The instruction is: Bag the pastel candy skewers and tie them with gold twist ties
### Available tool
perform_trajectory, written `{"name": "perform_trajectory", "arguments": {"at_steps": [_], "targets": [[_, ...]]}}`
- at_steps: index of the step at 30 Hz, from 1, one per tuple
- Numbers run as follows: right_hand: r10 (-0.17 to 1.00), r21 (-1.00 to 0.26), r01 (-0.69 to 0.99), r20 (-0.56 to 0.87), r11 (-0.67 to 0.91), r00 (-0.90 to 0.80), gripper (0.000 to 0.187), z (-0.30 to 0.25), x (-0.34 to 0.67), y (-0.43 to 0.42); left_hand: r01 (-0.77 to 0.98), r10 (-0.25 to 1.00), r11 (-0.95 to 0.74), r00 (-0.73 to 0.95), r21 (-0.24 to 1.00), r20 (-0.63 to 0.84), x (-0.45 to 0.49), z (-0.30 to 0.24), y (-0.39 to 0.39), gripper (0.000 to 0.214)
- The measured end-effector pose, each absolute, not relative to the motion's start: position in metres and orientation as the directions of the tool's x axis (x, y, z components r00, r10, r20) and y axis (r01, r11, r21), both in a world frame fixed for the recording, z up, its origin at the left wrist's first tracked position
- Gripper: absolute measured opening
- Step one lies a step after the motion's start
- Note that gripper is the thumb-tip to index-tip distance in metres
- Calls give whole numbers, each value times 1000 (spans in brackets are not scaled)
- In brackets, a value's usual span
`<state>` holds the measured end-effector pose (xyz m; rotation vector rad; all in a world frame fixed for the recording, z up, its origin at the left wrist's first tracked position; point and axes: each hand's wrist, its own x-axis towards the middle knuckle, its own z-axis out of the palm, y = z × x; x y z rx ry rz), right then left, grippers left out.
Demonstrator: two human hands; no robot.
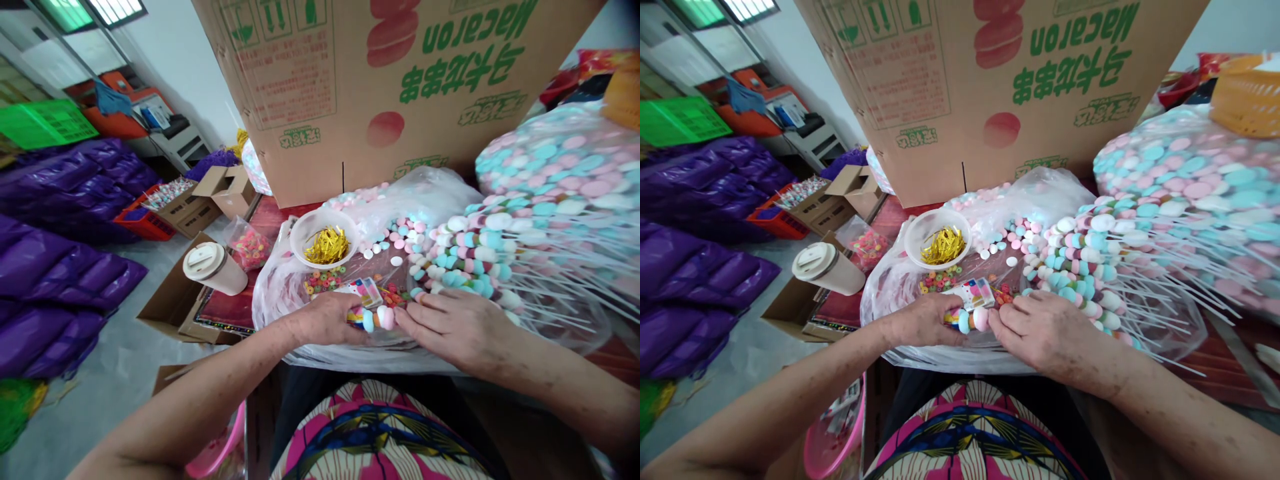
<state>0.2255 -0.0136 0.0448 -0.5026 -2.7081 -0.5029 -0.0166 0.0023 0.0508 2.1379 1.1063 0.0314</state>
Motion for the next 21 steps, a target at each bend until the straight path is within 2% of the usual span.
{"name": "perform_trajectory", "arguments": {"at_steps": [6, 9, 12, 15, 17, 21], "targets": [[309, 204, 415, 406, 887, -860, 23, 37, 217, -11, 649, 673, -364, 679, 668, -293, -9, 46, 3, 37], [341, 172, 435, 402, 884, -850, 21, 32, 217, -4, 611, 651, -275, 686, 742, -324, -1, 41, 4, 39], [380, 114, 456, 395, 883, -836, 24, 27, 223, 4, 550, 600, -202, 723, 810, -342, 1, 42, 7, 50], [475, -7, 507, 360, 862, -803, 29, 25, 229, 7, 657, 620, -259, 676, 708, -399, -5, 52, 11, 55], [525, -115, 517, 301, 849, -796, 29, 26, 231, 6, 751, 641, -281, 611, 598, -465, -8, 57, 12, 44], [617, -297, 555, 184, 777, -765, 25, 37, 225, 2, 746, 590, -278, 630, 606, -505, -9, 58, 10, 28]]}}
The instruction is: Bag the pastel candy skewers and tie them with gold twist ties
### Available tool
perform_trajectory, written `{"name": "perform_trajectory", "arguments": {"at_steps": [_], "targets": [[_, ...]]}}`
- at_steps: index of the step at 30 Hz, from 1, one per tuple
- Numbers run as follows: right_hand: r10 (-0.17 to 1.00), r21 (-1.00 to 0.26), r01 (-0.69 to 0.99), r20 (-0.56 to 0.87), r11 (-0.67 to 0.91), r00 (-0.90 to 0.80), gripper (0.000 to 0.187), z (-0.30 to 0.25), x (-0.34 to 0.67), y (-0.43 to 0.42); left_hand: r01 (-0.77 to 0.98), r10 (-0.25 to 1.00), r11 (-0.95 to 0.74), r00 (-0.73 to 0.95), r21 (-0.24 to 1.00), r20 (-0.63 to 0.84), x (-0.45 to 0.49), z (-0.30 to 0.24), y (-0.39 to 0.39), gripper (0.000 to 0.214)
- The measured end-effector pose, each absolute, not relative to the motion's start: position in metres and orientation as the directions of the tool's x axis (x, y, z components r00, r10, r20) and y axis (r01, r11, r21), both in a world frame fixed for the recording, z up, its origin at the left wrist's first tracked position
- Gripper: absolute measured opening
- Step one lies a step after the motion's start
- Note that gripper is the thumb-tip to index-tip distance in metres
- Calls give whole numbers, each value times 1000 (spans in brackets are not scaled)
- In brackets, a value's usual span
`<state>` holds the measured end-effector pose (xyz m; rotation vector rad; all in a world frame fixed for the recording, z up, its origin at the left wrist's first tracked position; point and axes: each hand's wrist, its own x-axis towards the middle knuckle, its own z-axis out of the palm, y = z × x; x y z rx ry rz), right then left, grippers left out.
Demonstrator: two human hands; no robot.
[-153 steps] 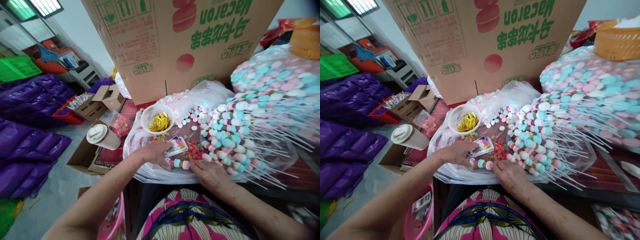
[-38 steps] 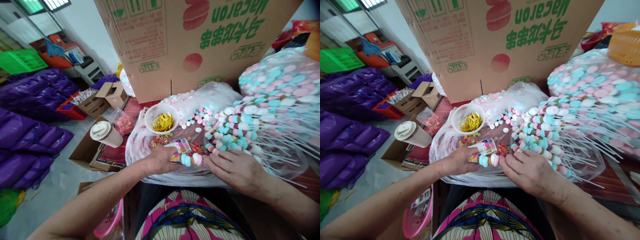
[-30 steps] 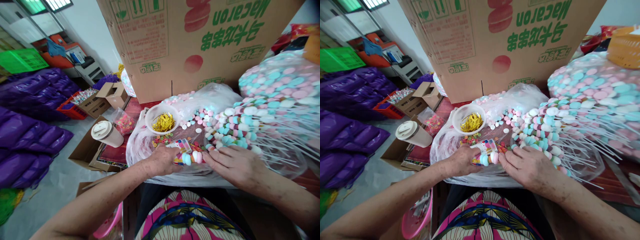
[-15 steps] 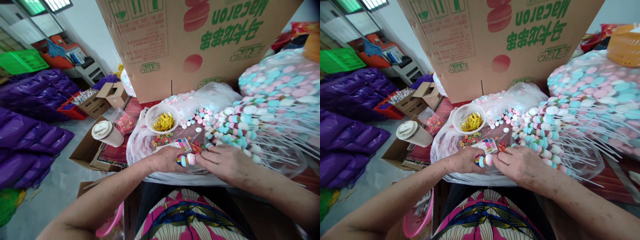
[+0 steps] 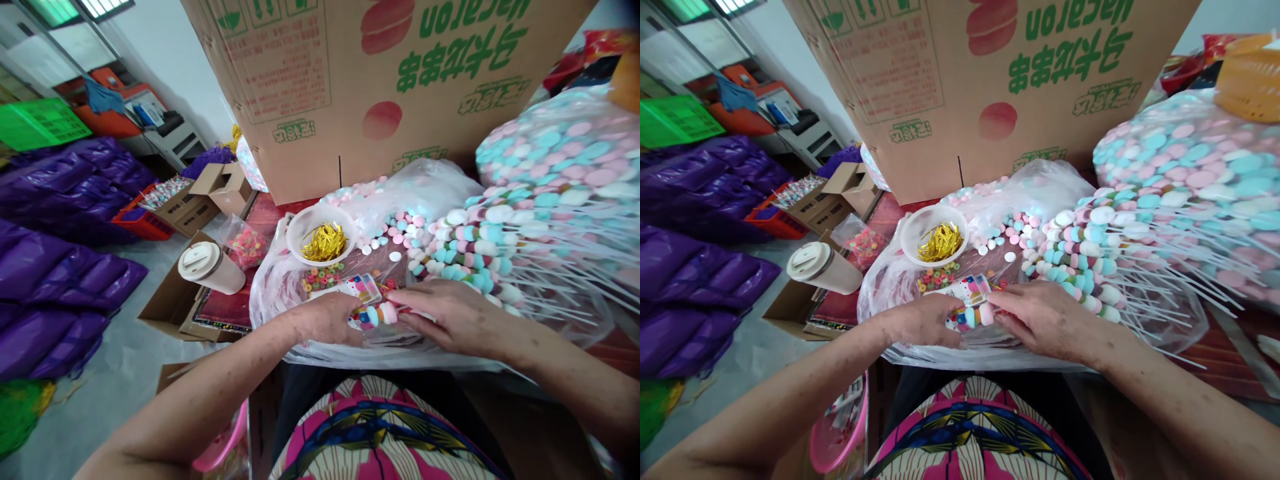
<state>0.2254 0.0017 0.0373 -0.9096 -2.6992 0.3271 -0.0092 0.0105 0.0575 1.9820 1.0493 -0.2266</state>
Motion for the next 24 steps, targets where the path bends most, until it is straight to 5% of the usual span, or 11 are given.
{"name": "perform_trajectory", "arguments": {"at_steps": [4, 11, 18, 24], "targets": [[749, -374, 692, 9, 617, -663, 35, 54, 212, 1, 779, 624, -288, 594, 558, -508, -4, 52, 9, 31], [725, -354, 758, -252, 548, -641, 30, 53, 193, 1, 801, 752, -337, 545, 495, -371, 1, 48, 2, 29], [665, -623, 629, -223, 465, -713, 33, 52, 202, 4, 586, 790, -268, 588, 765, -173, -15, 37, -5, 29], [730, -544, 681, -169, 491, -662, 34, 56, 197, 2, 552, 822, -267, 559, 790, -113, -18, 36, -8, 31]]}}
